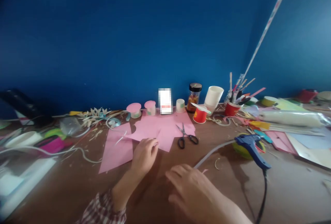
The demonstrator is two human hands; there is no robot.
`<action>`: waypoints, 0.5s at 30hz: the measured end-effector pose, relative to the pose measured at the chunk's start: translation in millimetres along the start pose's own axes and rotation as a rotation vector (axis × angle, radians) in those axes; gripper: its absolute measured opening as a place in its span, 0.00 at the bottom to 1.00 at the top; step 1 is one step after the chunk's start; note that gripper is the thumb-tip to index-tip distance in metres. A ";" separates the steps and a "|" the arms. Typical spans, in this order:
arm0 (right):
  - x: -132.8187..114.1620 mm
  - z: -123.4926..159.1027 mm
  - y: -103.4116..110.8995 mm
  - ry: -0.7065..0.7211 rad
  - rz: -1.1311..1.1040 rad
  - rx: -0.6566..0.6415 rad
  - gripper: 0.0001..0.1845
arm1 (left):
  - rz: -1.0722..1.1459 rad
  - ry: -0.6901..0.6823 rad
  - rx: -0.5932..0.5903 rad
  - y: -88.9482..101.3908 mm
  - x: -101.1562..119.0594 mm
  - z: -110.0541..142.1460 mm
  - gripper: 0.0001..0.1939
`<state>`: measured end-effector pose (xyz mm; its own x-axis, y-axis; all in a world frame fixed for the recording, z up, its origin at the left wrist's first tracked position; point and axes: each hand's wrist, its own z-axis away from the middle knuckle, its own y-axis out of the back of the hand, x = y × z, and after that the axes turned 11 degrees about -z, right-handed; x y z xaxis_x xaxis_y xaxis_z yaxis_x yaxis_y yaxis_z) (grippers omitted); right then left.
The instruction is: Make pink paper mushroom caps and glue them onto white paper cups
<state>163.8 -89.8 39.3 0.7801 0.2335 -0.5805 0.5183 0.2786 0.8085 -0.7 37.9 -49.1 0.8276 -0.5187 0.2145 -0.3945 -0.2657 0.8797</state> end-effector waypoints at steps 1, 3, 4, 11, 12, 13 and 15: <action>3.3 -7.6 -2.5 -0.006 0.107 0.056 0.18 | -0.047 0.008 -0.010 0.9 0.0 0.0 0.10; 11.9 -23.2 -7.6 0.011 0.285 0.136 0.16 | -0.119 0.037 -0.035 3.4 -0.9 -0.1 0.10; 16.7 -30.7 -10.2 0.031 0.347 0.162 0.16 | -0.143 0.047 -0.049 4.5 -1.8 -0.1 0.10; 39.7 -58.4 -29.0 0.128 0.480 0.190 0.22 | -0.197 -0.010 -0.133 5.1 -5.4 0.7 0.11; 41.4 -59.1 -31.2 0.132 0.481 0.184 0.23 | -0.211 -0.018 -0.142 5.0 -5.0 0.6 0.11; 42.7 -59.4 -32.9 0.133 0.479 0.177 0.23 | -0.227 -0.022 -0.149 5.0 -4.5 0.5 0.12; 44.0 -59.6 -34.3 0.129 0.469 0.159 0.24 | -0.255 -0.018 -0.152 5.6 -3.0 0.3 0.12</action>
<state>159.5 -33.6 -19.8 0.8972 0.4154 -0.1503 0.1774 -0.0272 0.9838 -5.5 37.8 -44.9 0.8847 -0.4653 -0.0279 -0.1095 -0.2656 0.9578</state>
